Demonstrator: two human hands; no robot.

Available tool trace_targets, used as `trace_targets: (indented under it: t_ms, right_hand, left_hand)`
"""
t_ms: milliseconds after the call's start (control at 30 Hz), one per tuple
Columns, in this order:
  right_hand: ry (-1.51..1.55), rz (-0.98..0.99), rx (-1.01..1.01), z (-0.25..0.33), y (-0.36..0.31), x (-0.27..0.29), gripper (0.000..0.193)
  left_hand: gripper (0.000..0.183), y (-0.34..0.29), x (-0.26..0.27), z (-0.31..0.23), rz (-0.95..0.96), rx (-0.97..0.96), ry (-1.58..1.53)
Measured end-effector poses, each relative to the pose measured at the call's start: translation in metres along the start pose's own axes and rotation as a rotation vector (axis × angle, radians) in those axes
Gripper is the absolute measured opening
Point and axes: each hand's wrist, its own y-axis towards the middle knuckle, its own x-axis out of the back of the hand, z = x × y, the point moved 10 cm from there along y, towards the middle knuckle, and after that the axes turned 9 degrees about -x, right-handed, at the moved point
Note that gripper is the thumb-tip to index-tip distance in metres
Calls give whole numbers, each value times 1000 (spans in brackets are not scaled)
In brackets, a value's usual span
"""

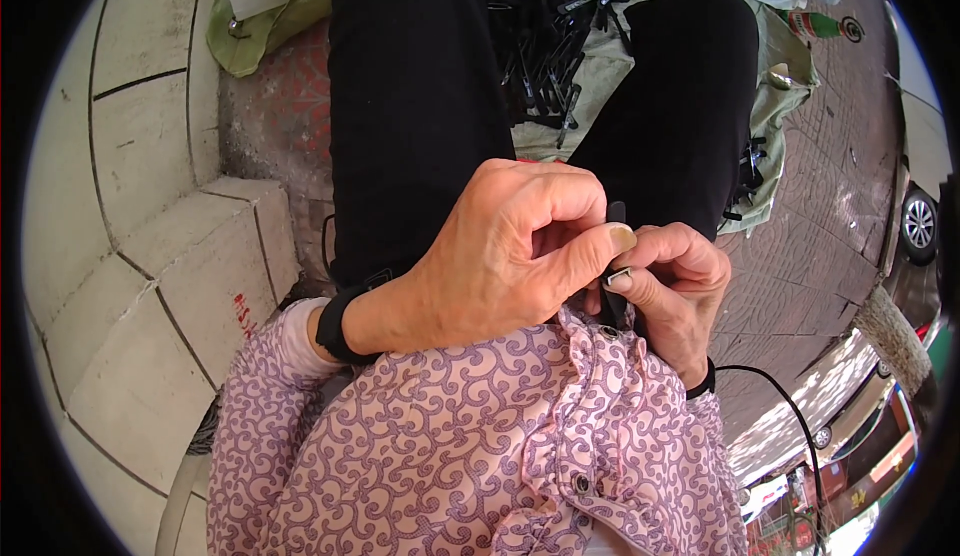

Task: Assembling plastic buckles onto black straps.

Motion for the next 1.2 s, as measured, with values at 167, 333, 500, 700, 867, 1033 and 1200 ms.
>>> trace_targets:
  t_ms: [167,333,500,700,867,1033,1200]
  right_hand:
    - [-17,-53,-15,-1,-2,0,12]
    - [28,-88,-91,-9,-3,4,15]
    - [19,-76,-117,-8,-2,-1,13]
    - [89,-11,-167,-15,0,-5,10]
    - [153,12,-283,-22,2,-9,8]
    - [120,9,-263,-23,5,-6,6]
    - [167,-10,-316,-22,10,-7,6]
  left_hand:
    - [25,-3,3,-6,-2,-55,92]
    - [22,-6,2,-9,45,-70,116]
    - [15,-16,1,-3,98,19,45]
    - [18,-19,5,-3,115,-19,107]
    - [23,-19,9,-7,81,-45,243]
    - [24,-19,4,-15,97,-166,382]
    - [23,-17,3,-15,102,-173,427]
